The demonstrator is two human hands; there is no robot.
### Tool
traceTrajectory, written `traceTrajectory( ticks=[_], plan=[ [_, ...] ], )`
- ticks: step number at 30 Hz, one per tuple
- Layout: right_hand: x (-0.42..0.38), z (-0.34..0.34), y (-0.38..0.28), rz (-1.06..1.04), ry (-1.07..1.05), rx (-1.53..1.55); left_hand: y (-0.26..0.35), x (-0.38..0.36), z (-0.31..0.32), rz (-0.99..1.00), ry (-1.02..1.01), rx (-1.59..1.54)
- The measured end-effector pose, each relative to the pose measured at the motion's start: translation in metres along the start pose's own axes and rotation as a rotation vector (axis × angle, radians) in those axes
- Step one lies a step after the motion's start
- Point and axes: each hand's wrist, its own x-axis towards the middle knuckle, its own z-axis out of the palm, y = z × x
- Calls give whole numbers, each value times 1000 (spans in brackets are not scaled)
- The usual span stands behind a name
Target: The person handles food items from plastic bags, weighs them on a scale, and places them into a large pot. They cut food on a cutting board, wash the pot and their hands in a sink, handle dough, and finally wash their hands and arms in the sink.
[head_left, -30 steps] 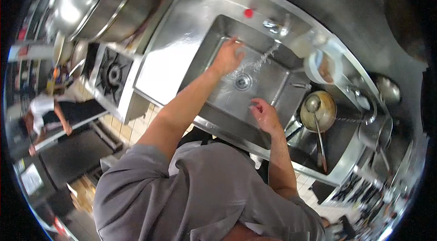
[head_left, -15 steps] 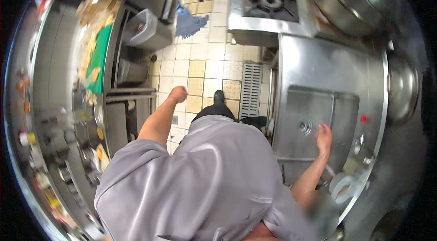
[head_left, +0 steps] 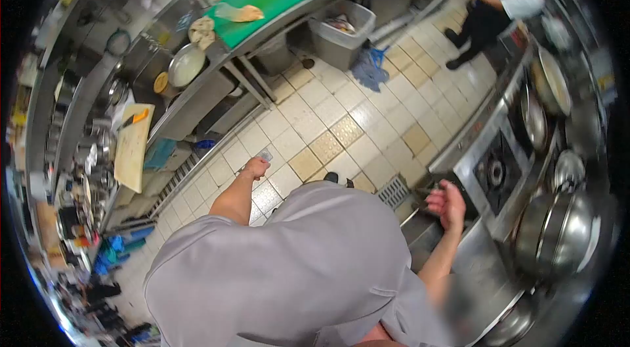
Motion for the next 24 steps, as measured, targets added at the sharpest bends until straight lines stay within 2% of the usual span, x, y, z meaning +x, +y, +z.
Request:
traceTrajectory(
  ticks=[1, 3, 5, 6, 7, 9, 10, 11, 12, 13, 15, 16, 17, 18, 20, 21, 22, 23, 24],
  plan=[
    [46, 5, 24, 65, 110, -799, 1, -2, -13, -61, 45, -108],
    [40, 46, -31, -280, 101, -1486, -4, 0, -47, -118, 18, -195],
    [93, 62, 8, -229, 139, -234, 1, -8, -73, -193, 108, -691],
    [105, 61, 16, -249, 199, -561, 2, -16, -90, -166, 68, -1049],
    [116, 59, 25, -284, 254, -884, -6, -14, -97, -187, 99, -1085],
    [159, 48, 71, -236, 428, -630, -28, -13, -107, -260, 241, -1117],
    [179, 54, 49, -184, 438, -754, -40, -15, -108, -284, 279, -1151],
    [192, 52, 29, -125, 455, -879, -51, -21, -107, -354, 292, -1050],
    [210, 64, -8, 17, 449, -759, -59, -25, -104, -419, 296, -948],
    [263, 42, 17, 87, 224, -577, -61, -25, -100, -476, 294, -852],
    [325, 61, -59, 438, 24, -379, -96, -15, -83, -580, 339, -822],
    [382, 63, -39, 240, -64, -697, -97, -24, -80, -622, 322, -794],
    [383, 98, -117, -50, -90, -1274, -98, -31, -79, -666, 302, -768],
    [418, 115, -155, -89, -245, -1289, -81, -37, -87, -675, 322, -784],
    [519, 157, -181, -150, -281, -974, -20, -62, -113, -646, 224, -707],
    [530, 192, -225, -282, -205, -1162, -28, -54, -112, -663, 230, -728],
    [535, 231, -278, -421, -126, -1351, -39, -43, -104, -549, 342, -737],
    [562, 261, -303, -507, -225, -1212, -45, -34, -99, -431, 455, -741],
    [591, 300, -327, -594, -316, -1057, -1, -45, -125, -489, 536, -943]
  ],
)
